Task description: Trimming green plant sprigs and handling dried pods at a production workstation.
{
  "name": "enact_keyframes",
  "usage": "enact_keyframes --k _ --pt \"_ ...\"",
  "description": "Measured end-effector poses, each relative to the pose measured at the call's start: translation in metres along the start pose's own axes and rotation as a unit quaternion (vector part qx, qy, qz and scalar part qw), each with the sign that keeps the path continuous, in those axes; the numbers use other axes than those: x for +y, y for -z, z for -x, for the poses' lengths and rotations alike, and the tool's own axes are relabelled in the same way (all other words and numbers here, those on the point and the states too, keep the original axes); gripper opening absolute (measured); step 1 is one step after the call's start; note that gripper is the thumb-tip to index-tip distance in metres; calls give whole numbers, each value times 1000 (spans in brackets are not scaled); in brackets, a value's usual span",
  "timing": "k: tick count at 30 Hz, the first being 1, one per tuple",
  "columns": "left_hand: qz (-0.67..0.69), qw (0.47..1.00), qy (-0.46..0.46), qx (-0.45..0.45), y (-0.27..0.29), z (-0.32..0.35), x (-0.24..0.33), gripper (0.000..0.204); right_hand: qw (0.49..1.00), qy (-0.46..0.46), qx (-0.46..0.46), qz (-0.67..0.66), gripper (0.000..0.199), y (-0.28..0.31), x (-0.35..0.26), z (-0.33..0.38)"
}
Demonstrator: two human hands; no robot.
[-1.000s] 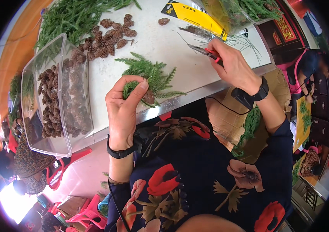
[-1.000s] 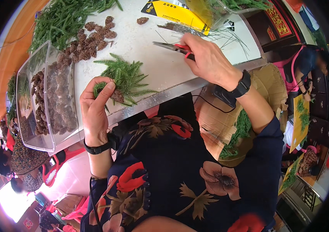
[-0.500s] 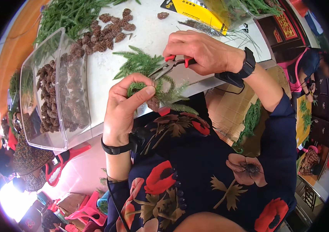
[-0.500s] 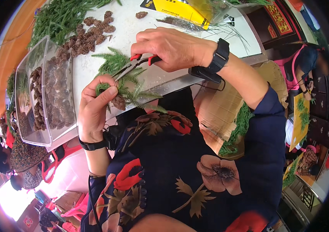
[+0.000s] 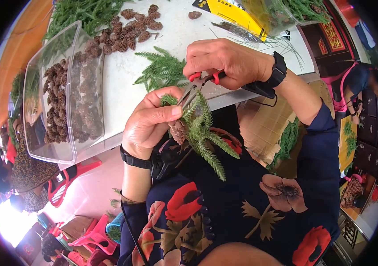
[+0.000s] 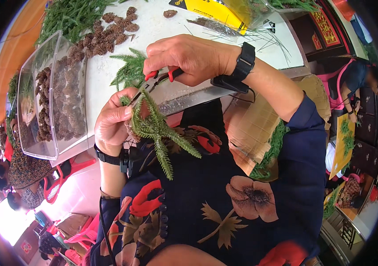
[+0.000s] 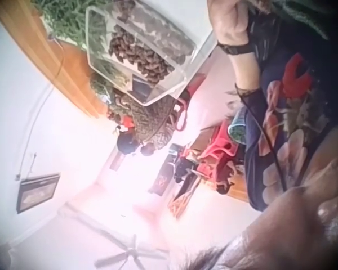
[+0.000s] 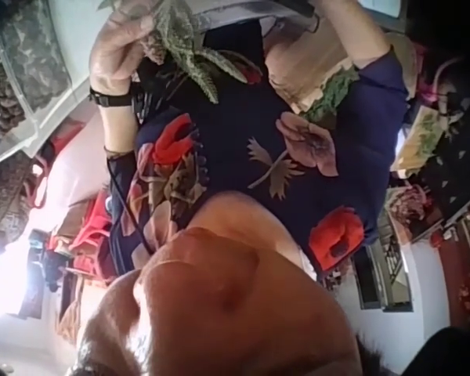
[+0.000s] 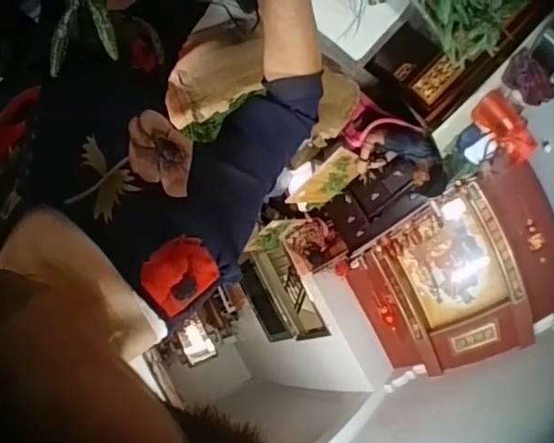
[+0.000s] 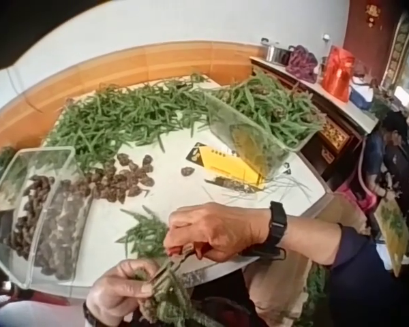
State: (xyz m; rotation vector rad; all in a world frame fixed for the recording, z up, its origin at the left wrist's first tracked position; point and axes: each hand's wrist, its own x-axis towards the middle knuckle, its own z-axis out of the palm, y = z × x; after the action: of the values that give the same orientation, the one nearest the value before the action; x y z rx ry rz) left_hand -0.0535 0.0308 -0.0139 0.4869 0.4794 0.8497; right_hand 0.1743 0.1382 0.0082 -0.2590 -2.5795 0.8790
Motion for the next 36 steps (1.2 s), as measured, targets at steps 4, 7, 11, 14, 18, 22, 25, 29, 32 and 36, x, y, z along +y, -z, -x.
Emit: enact_keyframes --k 4,7,11,14,18,22,25,29,32,36 --pt "-24 999 -6 35 -4 1 0 17 1000 14 9 -10 32 -3 2 2" --pt "-65 994 -38 85 -7 2 1 16 1000 -5 11 23 23 -1 -1 6" --pt "-172 971 -60 153 -22 4 10 15 992 -111 -19 52 20 2 -13 13" --pt "-412 851 -175 276 -33 -4 2 12 975 -207 -25 70 18 -1 -31 15" --pt "-384 838 -209 325 -33 -9 -8 10 953 -294 -43 66 18 -4 -44 12" --pt "-297 891 -190 285 -31 -7 -5 9 973 -217 1 84 22 -7 -27 20" --pt "-252 917 -165 261 -30 -5 -3 10 984 -142 21 106 27 -1 -12 21" --pt "-167 961 -103 197 -15 -3 3 13 991 -71 13 110 32 0 -4 16" --pt "-75 983 -62 154 -15 -1 -2 15 995 -37 20 86 34 -1 -4 10" --pt "55 994 -23 90 -21 -2 -6 18 997 20 24 66 28 -2 -4 5"
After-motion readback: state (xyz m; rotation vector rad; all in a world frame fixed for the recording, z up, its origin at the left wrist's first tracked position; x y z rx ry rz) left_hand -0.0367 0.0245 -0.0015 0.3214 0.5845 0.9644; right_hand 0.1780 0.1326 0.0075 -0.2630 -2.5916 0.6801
